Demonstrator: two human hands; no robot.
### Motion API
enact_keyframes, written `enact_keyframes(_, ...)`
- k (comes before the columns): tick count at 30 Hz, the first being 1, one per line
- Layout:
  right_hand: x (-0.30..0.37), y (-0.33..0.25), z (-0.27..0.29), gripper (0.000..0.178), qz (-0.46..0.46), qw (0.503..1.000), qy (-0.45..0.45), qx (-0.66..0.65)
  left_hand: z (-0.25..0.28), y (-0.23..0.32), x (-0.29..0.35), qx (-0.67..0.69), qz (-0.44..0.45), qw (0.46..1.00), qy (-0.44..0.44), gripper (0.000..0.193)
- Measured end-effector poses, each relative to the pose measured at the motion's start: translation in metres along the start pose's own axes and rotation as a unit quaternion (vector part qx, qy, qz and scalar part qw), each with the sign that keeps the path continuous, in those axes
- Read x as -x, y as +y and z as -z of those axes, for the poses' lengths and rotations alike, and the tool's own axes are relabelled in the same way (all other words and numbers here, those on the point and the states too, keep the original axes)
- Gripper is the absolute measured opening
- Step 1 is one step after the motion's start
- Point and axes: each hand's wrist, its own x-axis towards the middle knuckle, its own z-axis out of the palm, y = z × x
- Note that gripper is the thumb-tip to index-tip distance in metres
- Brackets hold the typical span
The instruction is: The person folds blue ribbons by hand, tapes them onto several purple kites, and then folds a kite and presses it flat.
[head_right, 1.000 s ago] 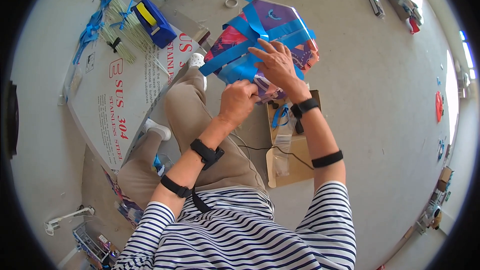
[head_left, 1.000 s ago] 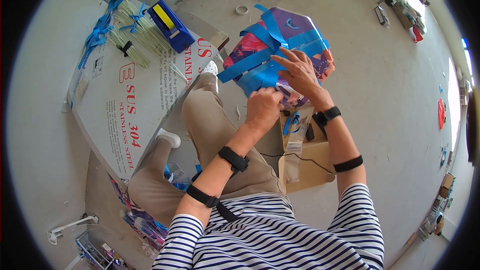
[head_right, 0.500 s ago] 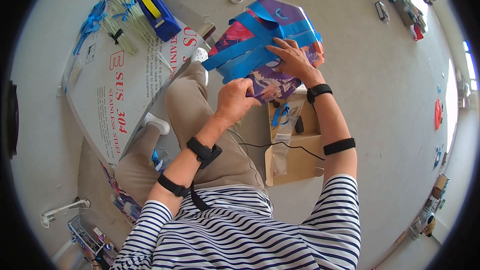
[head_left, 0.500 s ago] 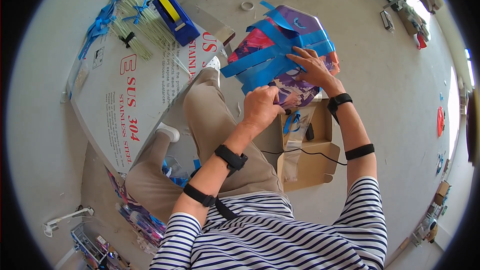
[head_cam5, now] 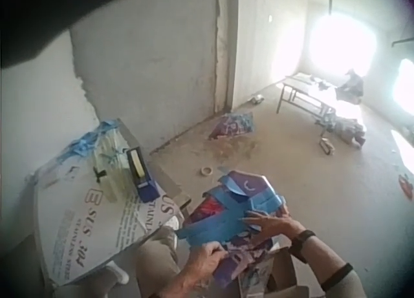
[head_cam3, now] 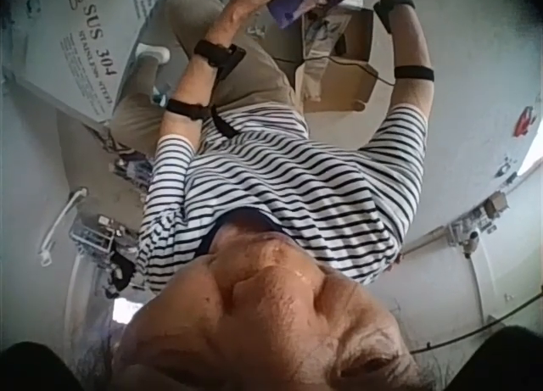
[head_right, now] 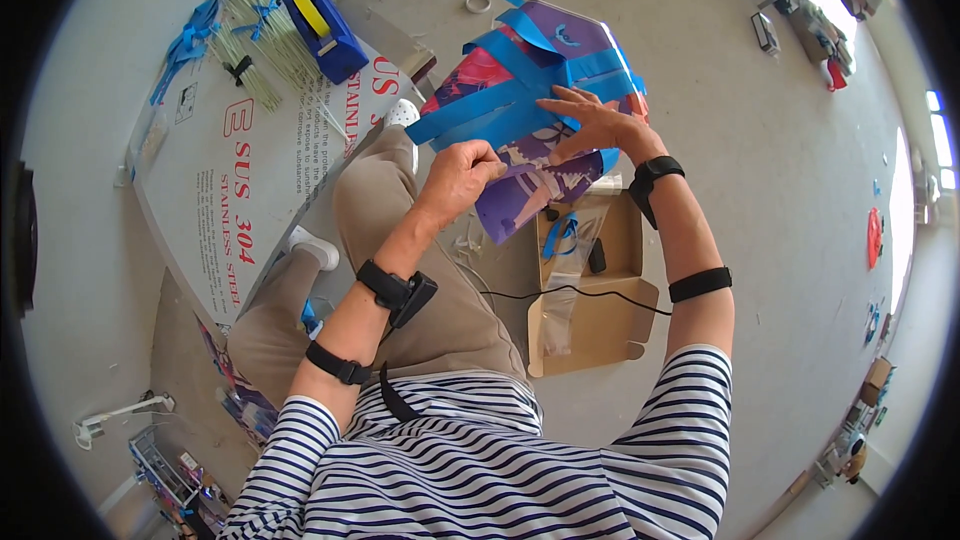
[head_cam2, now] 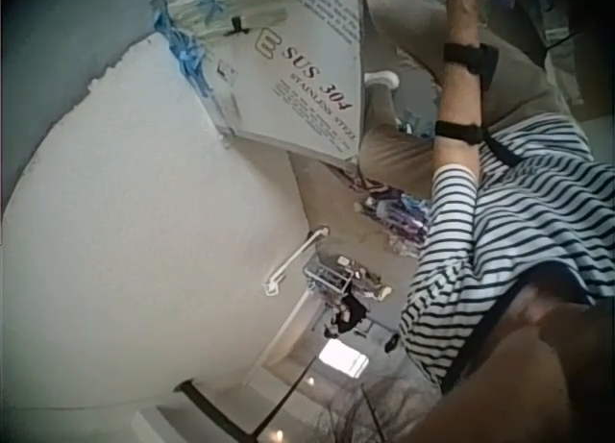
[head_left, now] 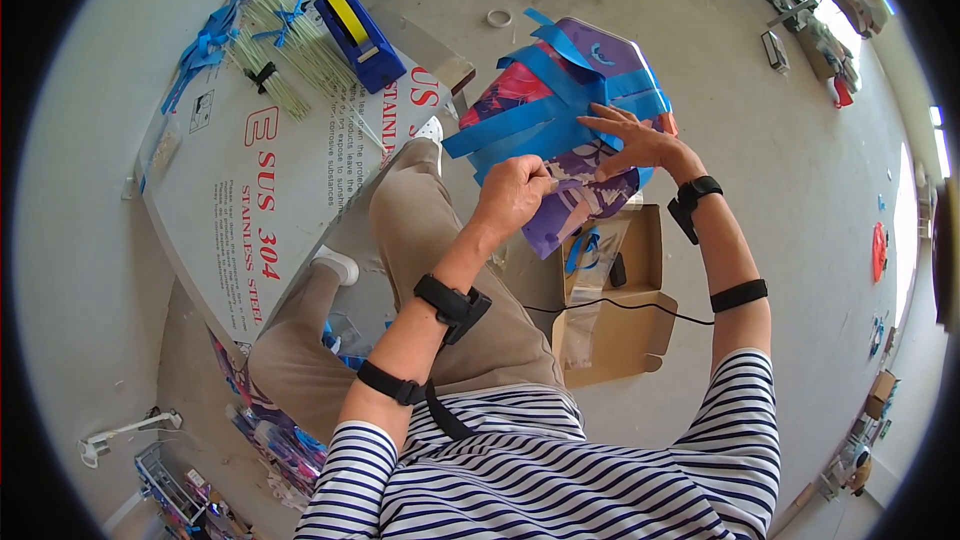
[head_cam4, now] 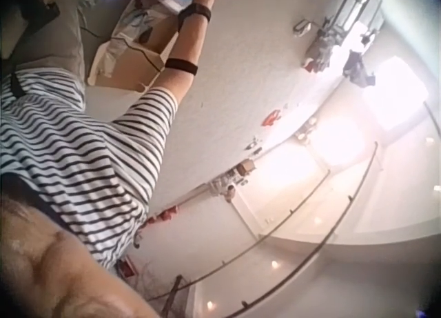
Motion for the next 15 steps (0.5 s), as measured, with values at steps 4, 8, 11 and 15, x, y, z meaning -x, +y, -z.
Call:
enact_keyframes(4,0.005,-0.008,0.002,0.116,0.0,0.999,-0.038,0.007,-0.005,0.001,-0.003,-0.028,-0.001,0.999,0.046,0.015)
enact_keyframes(8,0.004,-0.001,-0.018,0.115,0.036,0.994,0.031,0.102,-0.007,0.003,-0.002,-0.036,-0.004,0.998,0.059,0.017)
enact_keyframes(11,0.003,0.012,-0.045,0.104,0.045,0.98,0.128,0.146,-0.013,0.004,0.009,-0.07,-0.058,0.995,0.049,0.018)
enact_keyframes(15,0.004,0.008,-0.052,0.091,0.044,0.96,0.2,0.192,-0.008,0.006,0.022,-0.117,-0.132,0.982,0.061,0.015)
